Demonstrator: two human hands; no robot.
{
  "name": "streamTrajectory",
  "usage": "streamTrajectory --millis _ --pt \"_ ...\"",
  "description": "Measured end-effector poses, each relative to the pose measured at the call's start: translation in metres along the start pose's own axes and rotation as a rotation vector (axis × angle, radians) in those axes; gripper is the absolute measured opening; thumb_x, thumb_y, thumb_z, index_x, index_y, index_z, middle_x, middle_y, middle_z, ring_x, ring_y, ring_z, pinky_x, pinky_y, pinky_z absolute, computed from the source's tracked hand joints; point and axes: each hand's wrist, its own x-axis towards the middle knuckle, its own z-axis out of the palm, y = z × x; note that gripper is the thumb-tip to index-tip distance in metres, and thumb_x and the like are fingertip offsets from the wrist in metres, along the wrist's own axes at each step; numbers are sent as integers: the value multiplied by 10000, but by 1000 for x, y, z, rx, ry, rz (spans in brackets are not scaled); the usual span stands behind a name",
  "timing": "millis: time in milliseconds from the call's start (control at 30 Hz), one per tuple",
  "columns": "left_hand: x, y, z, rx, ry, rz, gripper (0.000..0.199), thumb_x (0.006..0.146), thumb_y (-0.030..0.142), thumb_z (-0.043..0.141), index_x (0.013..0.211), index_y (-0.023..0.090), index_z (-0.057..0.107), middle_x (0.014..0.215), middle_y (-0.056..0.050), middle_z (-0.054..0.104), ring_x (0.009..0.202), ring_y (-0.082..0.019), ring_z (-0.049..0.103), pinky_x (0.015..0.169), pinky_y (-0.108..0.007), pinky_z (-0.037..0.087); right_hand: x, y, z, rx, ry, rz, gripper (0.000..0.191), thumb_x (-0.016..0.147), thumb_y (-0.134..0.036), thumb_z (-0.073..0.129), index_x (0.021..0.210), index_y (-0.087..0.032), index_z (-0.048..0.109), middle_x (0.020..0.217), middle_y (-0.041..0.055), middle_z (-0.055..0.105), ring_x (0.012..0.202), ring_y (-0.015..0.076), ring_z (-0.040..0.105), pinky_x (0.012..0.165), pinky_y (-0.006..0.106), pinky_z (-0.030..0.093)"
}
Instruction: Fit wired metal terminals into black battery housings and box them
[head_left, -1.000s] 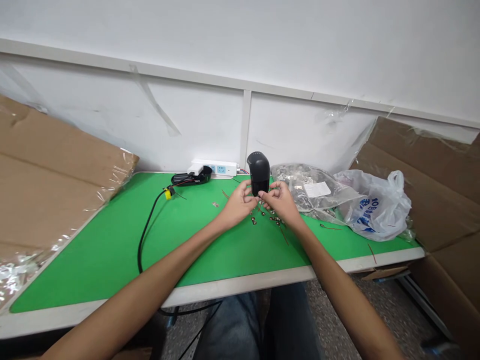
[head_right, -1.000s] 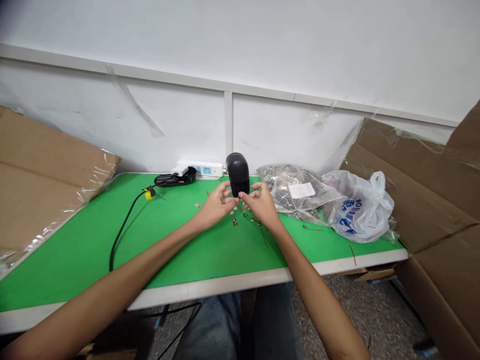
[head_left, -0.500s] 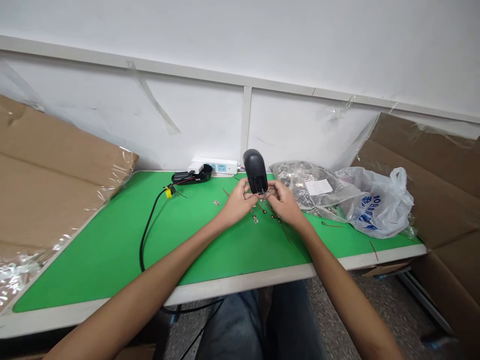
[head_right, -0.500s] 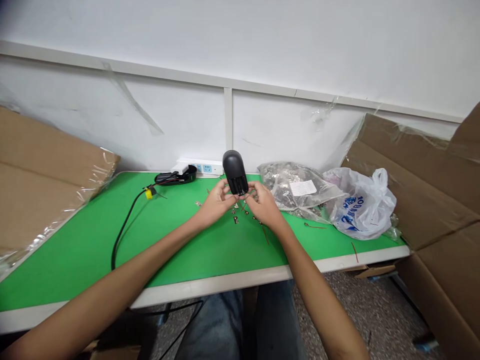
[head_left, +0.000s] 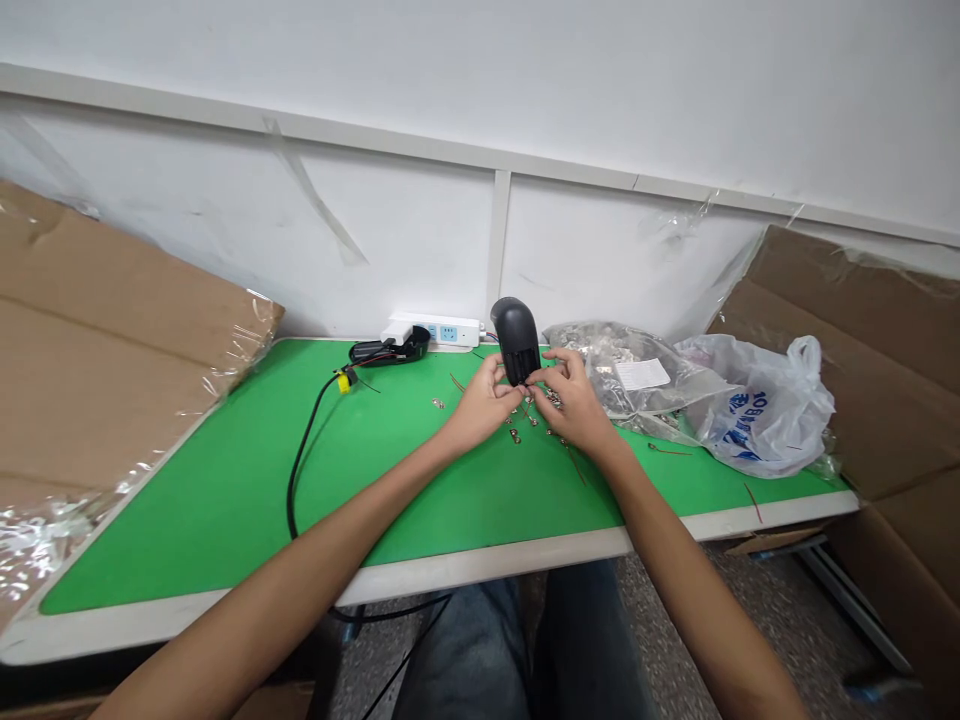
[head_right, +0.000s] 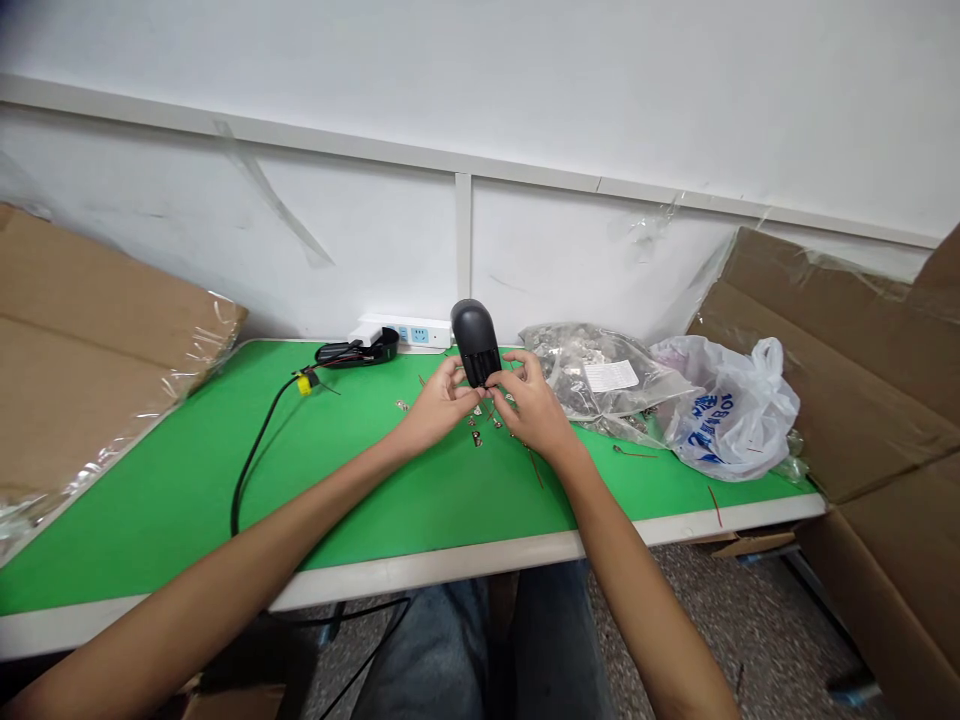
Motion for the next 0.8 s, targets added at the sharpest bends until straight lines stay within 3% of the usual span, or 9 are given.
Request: streamTrajectory --millis 133,267,467,667,800 --pt "0 -1 0 11 -3 -1 555 807 230 812 1268 197 503 1388 -131 661 766 -97 690 721 -231 509 0 1 1 85 33 35 288 972 -256 605 1259 -238 589 1430 152 457 1009 223 621 948 444 570" --pt "0 1 -1 61 7 5 481 845 230 772 1247 179 512 1306 -130 689 807 -126 700 761 -263 531 1 2 -3 98 90 79 388 944 -244 574 1322 -208 495 1272 139 538 944 221 597 893 424 552" --pt "-3 4 5 43 -26 29 469 835 214 774 1233 183 529 1289 -120 691 874 -146 698 786 -269 533 -2 0 -7 16 -72 166 523 916 -288 581 1419 -207 462 1149 118 623 964 290 612 874 455 515" --pt "-8 0 10 92 -55 61 450 872 228 751 1263 196 530 1253 -101 688 874 -147 673 786 -273 533 -4 -7 0 330 -114 309 469 948 -288 544 1402 -260 432 855 17 636 802 276 636 828 449 529" --pt "-10 -1 8 191 -54 84 430 920 250 713 1305 196 528 1155 -86 694 926 -176 680 817 -291 546 -2 -10 1 454 -83 313 445 940 -280 539 1370 -265 428 930 16 674 807 257 641 820 431 526"
